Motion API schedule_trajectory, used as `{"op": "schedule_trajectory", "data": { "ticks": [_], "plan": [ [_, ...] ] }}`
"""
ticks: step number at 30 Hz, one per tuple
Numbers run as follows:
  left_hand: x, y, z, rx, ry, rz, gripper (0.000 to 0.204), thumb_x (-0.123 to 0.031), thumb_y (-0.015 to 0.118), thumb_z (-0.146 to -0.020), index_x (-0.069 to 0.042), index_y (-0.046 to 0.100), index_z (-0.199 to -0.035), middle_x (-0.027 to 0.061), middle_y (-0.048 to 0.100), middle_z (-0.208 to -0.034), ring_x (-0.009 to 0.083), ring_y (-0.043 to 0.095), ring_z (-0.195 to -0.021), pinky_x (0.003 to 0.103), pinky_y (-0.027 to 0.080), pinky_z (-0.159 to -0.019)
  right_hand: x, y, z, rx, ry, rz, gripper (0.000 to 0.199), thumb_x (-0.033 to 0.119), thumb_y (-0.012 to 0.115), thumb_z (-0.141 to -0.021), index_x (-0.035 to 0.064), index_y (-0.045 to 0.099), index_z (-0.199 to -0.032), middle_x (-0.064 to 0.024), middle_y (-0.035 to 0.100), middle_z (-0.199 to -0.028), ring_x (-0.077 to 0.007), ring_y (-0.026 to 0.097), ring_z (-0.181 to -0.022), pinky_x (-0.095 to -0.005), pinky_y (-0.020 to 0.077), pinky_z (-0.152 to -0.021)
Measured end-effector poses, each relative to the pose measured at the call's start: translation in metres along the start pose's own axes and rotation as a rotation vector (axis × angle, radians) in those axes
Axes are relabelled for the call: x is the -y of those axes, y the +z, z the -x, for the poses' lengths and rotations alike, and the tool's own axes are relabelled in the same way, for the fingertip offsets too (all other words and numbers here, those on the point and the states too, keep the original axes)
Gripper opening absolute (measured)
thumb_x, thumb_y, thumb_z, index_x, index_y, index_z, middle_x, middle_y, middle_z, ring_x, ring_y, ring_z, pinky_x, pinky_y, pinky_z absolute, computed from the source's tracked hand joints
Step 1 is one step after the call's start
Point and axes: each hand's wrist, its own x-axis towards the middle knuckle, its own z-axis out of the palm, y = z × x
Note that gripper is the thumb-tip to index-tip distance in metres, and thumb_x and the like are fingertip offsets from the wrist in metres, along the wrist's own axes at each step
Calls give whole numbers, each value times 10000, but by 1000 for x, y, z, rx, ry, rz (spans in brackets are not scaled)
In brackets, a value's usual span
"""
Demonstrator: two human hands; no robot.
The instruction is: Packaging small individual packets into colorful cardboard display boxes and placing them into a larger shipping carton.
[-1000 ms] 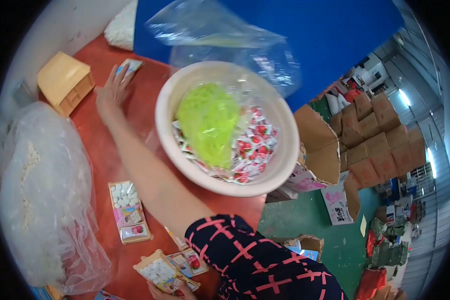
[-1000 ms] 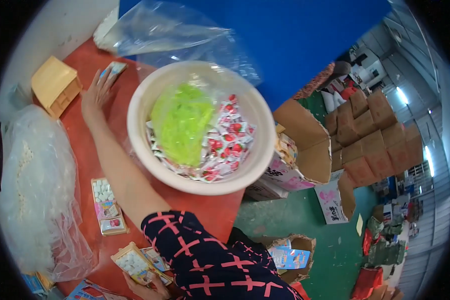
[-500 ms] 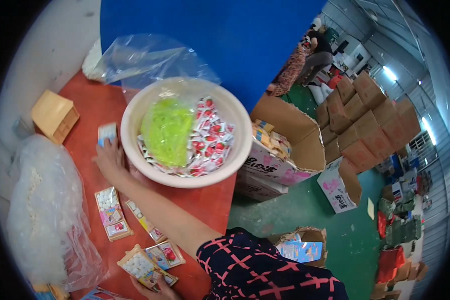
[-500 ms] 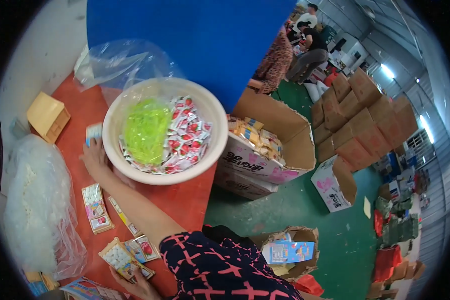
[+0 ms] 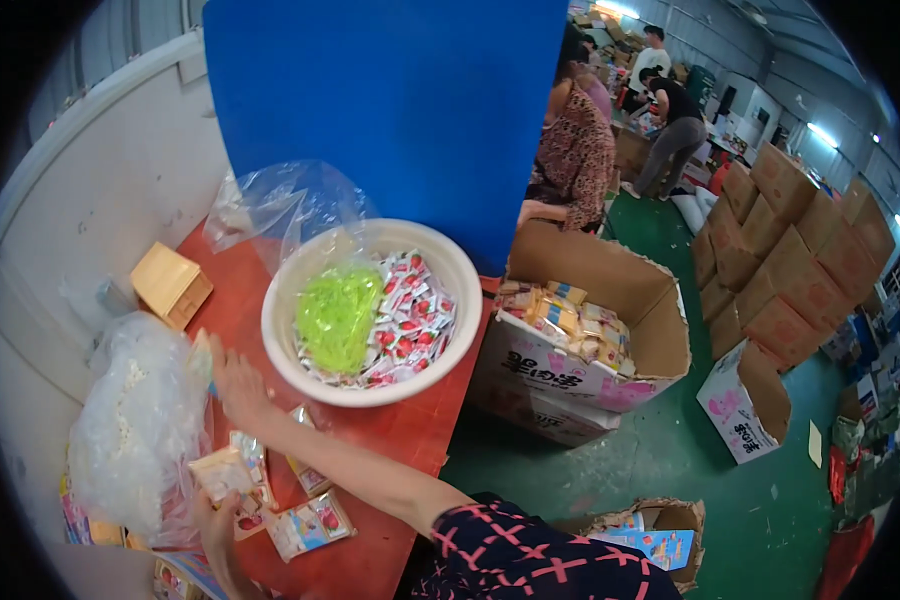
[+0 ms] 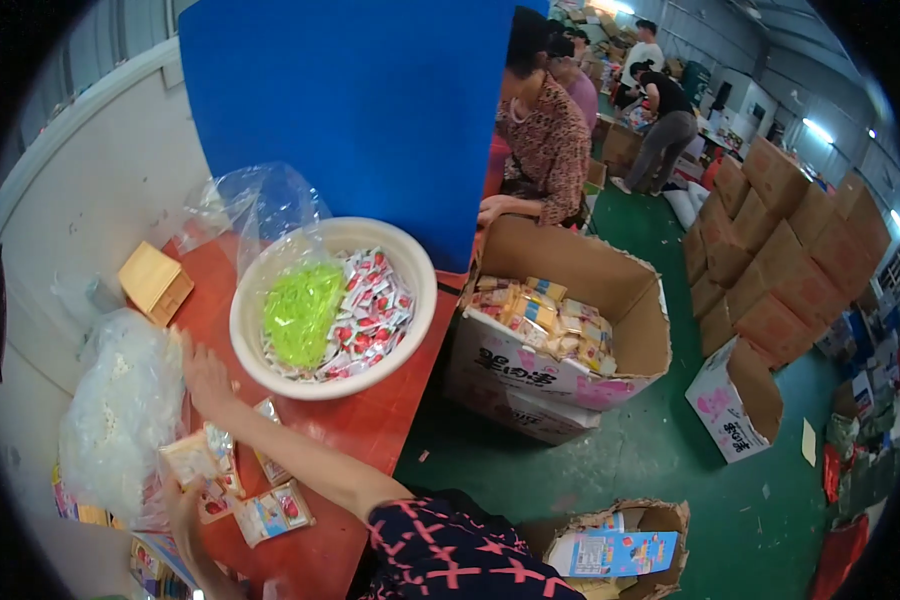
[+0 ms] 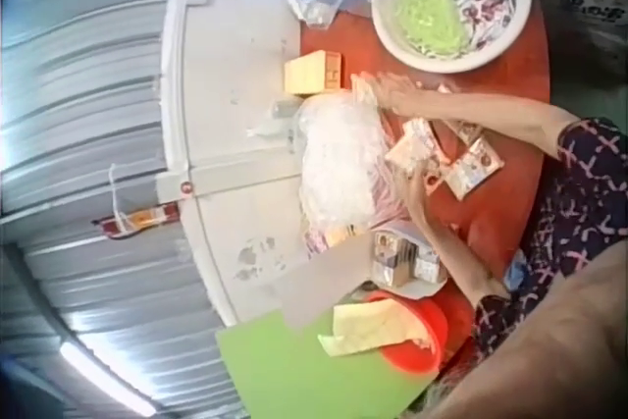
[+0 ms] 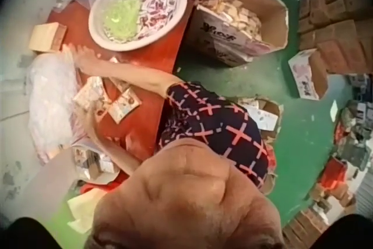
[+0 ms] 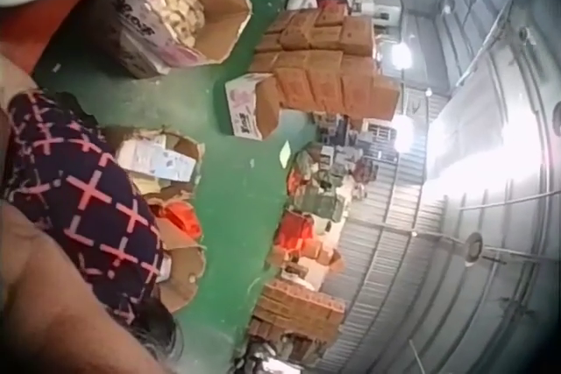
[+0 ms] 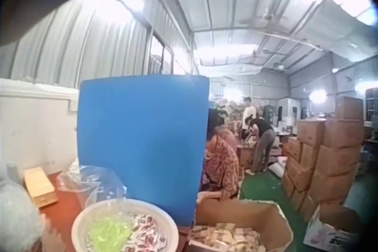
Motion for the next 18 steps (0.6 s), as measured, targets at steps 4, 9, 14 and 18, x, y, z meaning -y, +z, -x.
{"op": "schedule_trajectory", "data": {
  "ticks": [4,9,14,18],
  "plan": [
    [82,0,-42,27,461,-971,404,-193,673,-628,14,592,-966,204,567,-1004,313,574,-790,393,480,-696,7,-96,70,103,-28,-309,581,46,604,-670,-63,353,-1182,-238,493,-1017,-385,493,-924,-449,424,-789],
    [63,21,-50,127,4,-566,376,-178,690,-586,66,579,-850,211,589,-871,302,571,-768,354,464,-698,-35,-93,134,194,229,79,380,70,627,-609,-74,501,-937,-246,481,-1040,-372,491,-936,-427,418,-810],
    [49,2,-18,-99,-126,-62,473,-48,603,-682,24,458,-1127,116,576,-964,178,568,-835,297,473,-663,-19,-82,113,724,402,-324,433,105,600,-693,-53,466,-1074,-210,545,-994,-369,527,-940,-419,423,-835],
    [7,-5,40,-436,-40,249,511,-81,561,-790,-88,380,-1268,81,529,-1047,212,529,-880,393,492,-733,-60,-47,124,57,276,-645,639,145,618,-717,8,358,-1285,-120,553,-1120,-208,510,-1054,-337,400,-921]
  ]
}}
